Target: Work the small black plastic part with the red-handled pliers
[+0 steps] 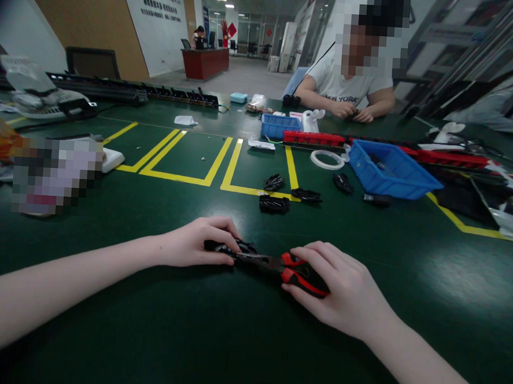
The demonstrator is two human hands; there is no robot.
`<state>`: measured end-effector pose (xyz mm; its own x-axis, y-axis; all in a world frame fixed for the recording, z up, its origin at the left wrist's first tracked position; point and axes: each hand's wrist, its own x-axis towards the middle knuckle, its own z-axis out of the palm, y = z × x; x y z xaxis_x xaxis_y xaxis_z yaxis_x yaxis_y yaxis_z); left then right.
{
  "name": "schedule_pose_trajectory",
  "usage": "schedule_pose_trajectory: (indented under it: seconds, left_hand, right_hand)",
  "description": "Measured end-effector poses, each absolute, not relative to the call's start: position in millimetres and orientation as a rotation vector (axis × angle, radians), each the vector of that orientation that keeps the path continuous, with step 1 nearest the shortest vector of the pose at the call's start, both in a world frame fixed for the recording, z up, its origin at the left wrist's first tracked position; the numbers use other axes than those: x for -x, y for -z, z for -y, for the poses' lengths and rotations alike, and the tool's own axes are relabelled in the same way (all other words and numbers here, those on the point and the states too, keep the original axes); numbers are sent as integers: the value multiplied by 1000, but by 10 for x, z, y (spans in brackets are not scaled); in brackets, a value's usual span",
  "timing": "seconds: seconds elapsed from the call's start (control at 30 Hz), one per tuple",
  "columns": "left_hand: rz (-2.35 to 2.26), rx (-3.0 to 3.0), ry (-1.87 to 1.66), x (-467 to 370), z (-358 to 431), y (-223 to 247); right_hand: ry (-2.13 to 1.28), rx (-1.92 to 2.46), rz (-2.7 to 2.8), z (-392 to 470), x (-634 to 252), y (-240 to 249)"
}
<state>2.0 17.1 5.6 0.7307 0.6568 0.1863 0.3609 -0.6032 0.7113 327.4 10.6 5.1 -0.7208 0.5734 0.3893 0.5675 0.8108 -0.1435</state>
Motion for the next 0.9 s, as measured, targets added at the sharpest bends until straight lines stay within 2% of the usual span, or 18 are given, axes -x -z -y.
schedule_pose_trajectory:
  seconds: [0.9]
  left_hand:
    - [-807,-2244,-566,-30,-182,-46]
  right_hand:
    - [-3,852,2561,-103,-3243,-49]
